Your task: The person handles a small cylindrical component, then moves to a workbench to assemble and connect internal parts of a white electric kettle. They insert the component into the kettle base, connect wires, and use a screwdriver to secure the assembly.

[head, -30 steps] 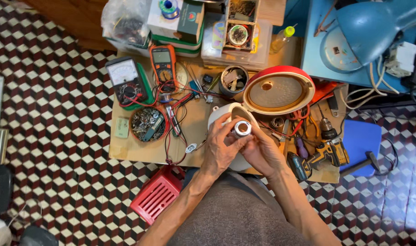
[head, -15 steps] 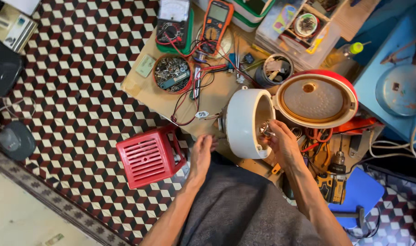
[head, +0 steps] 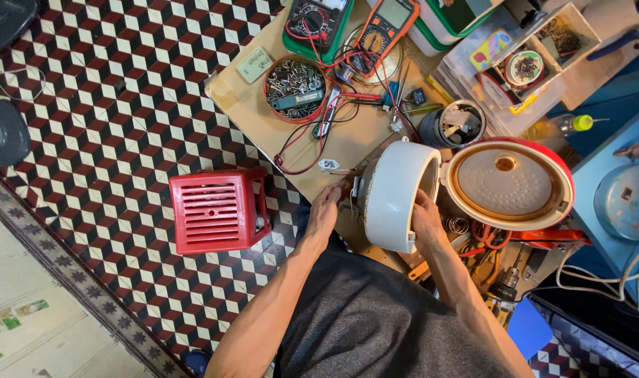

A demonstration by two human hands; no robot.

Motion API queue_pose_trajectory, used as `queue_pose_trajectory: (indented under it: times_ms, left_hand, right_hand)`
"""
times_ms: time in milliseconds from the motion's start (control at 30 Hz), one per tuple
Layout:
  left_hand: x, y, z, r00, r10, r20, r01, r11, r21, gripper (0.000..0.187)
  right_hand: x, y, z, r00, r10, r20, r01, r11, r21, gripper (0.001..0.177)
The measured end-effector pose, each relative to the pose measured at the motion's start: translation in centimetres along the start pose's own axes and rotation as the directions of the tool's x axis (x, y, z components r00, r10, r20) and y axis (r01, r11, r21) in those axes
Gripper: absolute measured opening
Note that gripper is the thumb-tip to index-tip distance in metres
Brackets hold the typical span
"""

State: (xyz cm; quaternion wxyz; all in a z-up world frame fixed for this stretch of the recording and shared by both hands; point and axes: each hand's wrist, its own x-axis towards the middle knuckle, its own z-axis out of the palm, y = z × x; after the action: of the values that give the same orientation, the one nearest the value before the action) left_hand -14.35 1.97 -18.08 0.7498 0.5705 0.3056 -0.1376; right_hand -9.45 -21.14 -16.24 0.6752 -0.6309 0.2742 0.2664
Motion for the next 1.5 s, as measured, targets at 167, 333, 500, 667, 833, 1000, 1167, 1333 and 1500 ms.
queue_pose_trajectory:
  times_ms: [167,333,500,667,833,1000,1167,1333,1500]
  left_hand:
    - [1.3,0.4,1.4,0.985,-0.165,0.058,0.166,0.986,-0.017,0.050]
    - [0.5,1.0,2.0,0.996,-0.023,0.087,0.027,0.999,-0.043,0.053]
    - [-0.1,1.6,1.2,0.988,-0.026,0.151,0.041,0.995,-0.095,0.057]
    - [0.8,0.6,1.2,0.978,-0.097,0.184,0.106,0.994,-0.036,0.059]
    - [1.5,-0.2,1.0,0.973,-0.052,0.227,0.062,0.997,-0.035,0.061]
    - [2.0,0.8,1.1,0.953,-0.198,0.228,0.206,0.978,-0.011,0.063]
    - [1.9,1.3,0.7,0.942,-0.171,0.290,0.170,0.985,0.029,0.067]
    - [1.4,1.8,0.7,0.959,-0.055,0.277,0.062,0.998,-0.017,0.068]
    - [1.8,1.5,0.6,0.981,-0.102,0.166,0.083,0.989,0.121,0.068]
  right_hand:
    - [0.4,-0.8,0.6,0.996,-0.031,0.080,0.045,0.983,-0.177,0.035]
    - [4.1,2.4,-2.8,0.999,0.041,0.016,-0.035,0.961,-0.274,0.047]
    - [6.9,5.8,-5.5,0.989,-0.025,0.146,0.012,0.996,0.091,0.048]
    - [6.6,5.4,-6.6,0.945,-0.153,0.290,0.202,0.968,-0.148,0.044]
    - [6.3,5.4,-6.4,0.962,-0.131,0.239,0.204,0.928,-0.311,0.037]
    - [6.2,5.5,-6.4,0.979,-0.088,0.184,0.145,0.936,-0.321,0.042]
    - [5.8,5.6,-6.4,0.997,-0.017,0.077,0.046,0.918,-0.393,0.057]
    - [5.3,7.2,-4.0,0.981,-0.103,0.166,0.131,0.978,-0.163,0.071]
    - [3.9,5.4,-2.1,0.968,-0.206,0.146,0.206,0.978,0.011,0.062]
